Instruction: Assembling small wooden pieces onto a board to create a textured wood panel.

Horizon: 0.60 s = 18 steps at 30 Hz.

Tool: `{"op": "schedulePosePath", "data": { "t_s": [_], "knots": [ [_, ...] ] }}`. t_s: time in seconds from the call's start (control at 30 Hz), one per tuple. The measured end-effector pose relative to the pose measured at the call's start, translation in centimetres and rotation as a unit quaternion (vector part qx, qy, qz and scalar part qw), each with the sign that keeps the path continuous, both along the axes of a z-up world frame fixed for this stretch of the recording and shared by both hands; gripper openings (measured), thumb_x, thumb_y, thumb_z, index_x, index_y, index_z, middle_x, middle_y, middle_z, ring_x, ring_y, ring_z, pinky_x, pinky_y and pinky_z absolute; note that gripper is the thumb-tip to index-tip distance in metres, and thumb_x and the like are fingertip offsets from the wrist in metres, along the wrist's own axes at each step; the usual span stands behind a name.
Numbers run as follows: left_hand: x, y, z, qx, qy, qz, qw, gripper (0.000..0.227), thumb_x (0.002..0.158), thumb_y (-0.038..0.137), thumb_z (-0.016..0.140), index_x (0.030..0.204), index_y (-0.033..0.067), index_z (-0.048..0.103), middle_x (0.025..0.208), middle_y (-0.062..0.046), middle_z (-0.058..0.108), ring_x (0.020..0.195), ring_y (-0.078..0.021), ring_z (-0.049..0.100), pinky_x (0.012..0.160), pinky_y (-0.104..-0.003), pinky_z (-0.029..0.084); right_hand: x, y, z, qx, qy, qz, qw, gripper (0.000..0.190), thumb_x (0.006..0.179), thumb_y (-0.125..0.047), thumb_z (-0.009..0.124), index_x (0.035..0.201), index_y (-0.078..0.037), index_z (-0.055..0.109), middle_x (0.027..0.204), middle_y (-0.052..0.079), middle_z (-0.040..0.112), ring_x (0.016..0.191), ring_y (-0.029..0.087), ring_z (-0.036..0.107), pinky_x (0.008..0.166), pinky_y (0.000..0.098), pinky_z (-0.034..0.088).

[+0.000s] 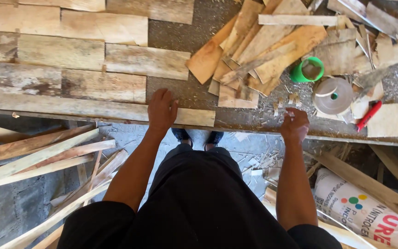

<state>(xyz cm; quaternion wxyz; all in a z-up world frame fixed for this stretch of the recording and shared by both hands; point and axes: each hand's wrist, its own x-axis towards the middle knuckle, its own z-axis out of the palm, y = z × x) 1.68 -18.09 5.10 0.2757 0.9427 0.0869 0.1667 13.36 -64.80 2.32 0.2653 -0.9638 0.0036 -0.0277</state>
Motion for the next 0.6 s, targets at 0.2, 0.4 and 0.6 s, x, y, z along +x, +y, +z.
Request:
{"op": "schedulePosePath", "data": {
  "t_s": [0.2, 0.4, 0.6],
  "knots": [
    [1.6, -2.9, -1.1, -0.02, 0.065, -0.026, 0.997, 0.035, 0.086, 0.015, 0.077, 0.114, -0.0014, 0.064, 0.121, -0.022, 0.063, 0.112, -0.0417, 0.059, 0.095, -0.051, 0.048, 1.2, 1.7, 1.5, -0.045, 0.173, 0.007, 0.984, 0.018, 0.091, -0.016, 0.077, 0.107, -0.009, 0.076, 0.108, 0.013, 0.074, 0.092, 0.026, 0.072, 0.084, 0.0409, 0.054],
    [1.8, -3.5, -0.8, -0.007, 0.061, -0.029, 0.998, 0.042, 0.087, 0.016, 0.077, 0.121, -0.0036, 0.063, 0.124, -0.023, 0.062, 0.116, -0.0427, 0.058, 0.099, -0.05, 0.048, 1.4, 1.5, -1.2, -0.041, 0.15, 0.017, 0.988, 0.022, 0.089, -0.018, 0.083, 0.103, -0.004, 0.073, 0.108, 0.016, 0.072, 0.091, 0.026, 0.072, 0.08, 0.0398, 0.056],
    [2.4, -5.0, 1.2, -0.037, 0.035, -0.028, 0.998, 0.046, 0.089, 0.016, 0.077, 0.127, -0.0042, 0.061, 0.129, -0.025, 0.061, 0.119, -0.0443, 0.057, 0.101, -0.052, 0.047, 1.1, 1.2, -1.2, 0.034, 0.106, -0.002, 0.994, 0.022, 0.087, -0.015, 0.085, 0.102, -0.005, 0.071, 0.102, 0.013, 0.074, 0.087, 0.023, 0.074, 0.075, 0.0381, 0.058]
  ]
}}
